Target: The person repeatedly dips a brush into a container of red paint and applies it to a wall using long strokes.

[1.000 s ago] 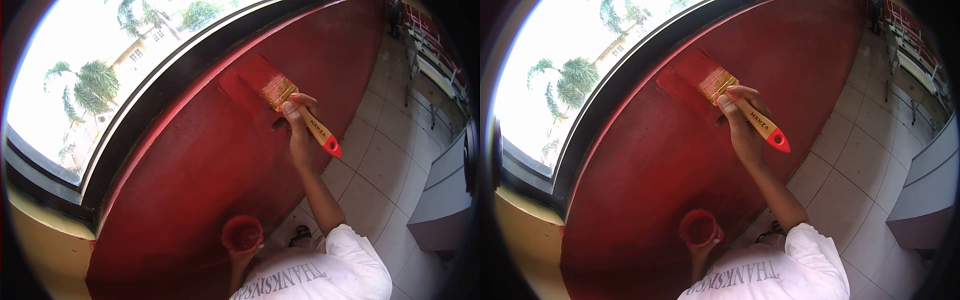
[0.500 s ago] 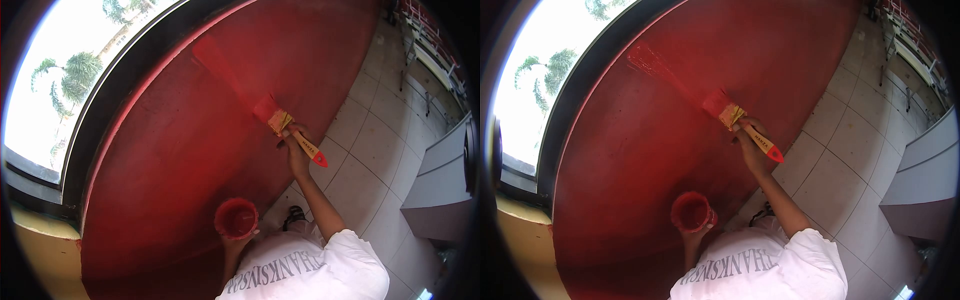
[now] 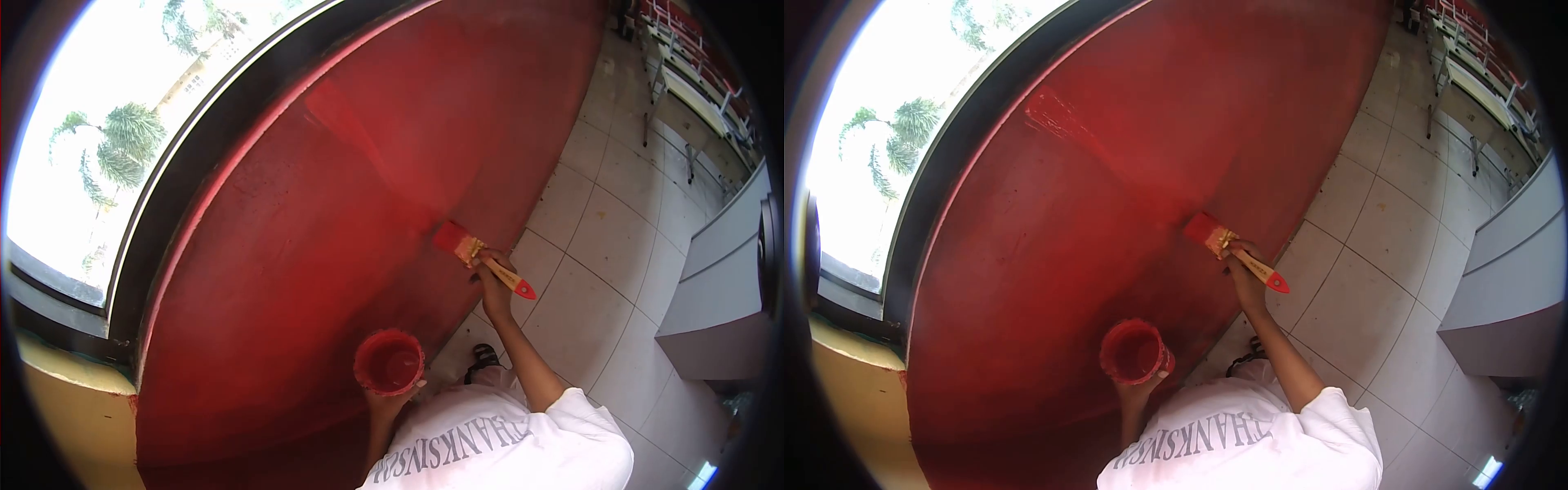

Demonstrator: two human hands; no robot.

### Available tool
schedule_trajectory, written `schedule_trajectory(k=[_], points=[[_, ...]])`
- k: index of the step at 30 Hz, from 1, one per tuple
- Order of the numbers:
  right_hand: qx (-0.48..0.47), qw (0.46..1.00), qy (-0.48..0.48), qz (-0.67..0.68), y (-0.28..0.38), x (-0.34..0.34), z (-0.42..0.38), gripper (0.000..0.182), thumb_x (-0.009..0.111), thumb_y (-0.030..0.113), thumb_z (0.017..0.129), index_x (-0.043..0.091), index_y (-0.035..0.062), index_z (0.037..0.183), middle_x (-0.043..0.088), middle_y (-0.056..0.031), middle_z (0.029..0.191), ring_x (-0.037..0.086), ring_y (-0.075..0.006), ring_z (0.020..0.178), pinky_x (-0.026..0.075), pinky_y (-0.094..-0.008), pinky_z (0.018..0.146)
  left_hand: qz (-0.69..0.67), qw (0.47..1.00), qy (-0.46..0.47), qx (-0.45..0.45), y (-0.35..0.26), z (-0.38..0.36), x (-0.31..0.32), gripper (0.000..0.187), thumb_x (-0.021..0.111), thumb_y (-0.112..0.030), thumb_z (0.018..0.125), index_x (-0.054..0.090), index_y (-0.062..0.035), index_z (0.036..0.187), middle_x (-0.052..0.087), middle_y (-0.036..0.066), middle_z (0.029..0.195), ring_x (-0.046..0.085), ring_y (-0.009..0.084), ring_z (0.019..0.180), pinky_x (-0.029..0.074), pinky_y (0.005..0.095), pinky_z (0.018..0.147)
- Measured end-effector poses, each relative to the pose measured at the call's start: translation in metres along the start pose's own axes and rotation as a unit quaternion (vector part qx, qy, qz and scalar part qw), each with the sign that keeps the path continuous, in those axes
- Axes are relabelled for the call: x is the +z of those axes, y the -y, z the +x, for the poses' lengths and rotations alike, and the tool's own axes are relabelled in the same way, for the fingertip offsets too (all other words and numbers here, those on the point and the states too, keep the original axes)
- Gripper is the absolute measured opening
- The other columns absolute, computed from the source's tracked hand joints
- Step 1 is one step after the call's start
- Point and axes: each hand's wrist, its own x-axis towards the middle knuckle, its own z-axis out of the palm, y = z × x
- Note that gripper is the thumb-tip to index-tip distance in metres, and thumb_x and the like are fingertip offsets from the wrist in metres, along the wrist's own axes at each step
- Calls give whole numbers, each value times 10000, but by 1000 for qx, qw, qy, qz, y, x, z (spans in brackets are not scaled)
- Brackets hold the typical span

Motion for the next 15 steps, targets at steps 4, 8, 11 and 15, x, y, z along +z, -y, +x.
schedule_trajectory(k=[4, 8, 11, 15], points=[[-56, 995, 7, 87, 58, 14, 11, 169, 626, 45, 827, 569, 1, 981, 600, -93, 875, 592, -124, 694, 505, -248, 531, -2, 1000, -16, -2, -9, -2, 3, 915, 905, -267, 520, 415, -46, 1261, 525, 98, 1203, 536, 226, 1094, 454, 381, 928], [-168, 980, 55, 91, 129, 56, 26, 213, 588, 85, 845, 505, 40, 1036, 573, -99, 868, 615, -182, 731, 481, -264, 497, 3, 1000, -8, -6, -6, -5, 4, 910, 905, -237, 522, 414, -39, 1261, 524, 102, 1204, 537, 221, 1090, 455, 377, 927], [-230, 958, 84, 146, 166, 94, 34, 233, 589, 104, 861, 493, 50, 1067, 573, -101, 862, 638, -216, 724, 484, -258, 494, -22, 1000, -2, 6, -8, -5, 3, 906, 905, -220, 520, 417, -37, 1261, 523, 103, 1207, 538, 218, 1089, 457, 372, 924], [-296, 922, 126, 214, 176, 126, 46, 225, 600, 81, 869, 506, 40, 1069, 598, -101, 861, 654, -199, 735, 504, -240, 503, -16, 1000, -17, 4, -15, -7, 2, 894, 903, -211, 523, 424, -36, 1257, 524, 105, 1211, 538, 217, 1090, 458, 368, 920]])
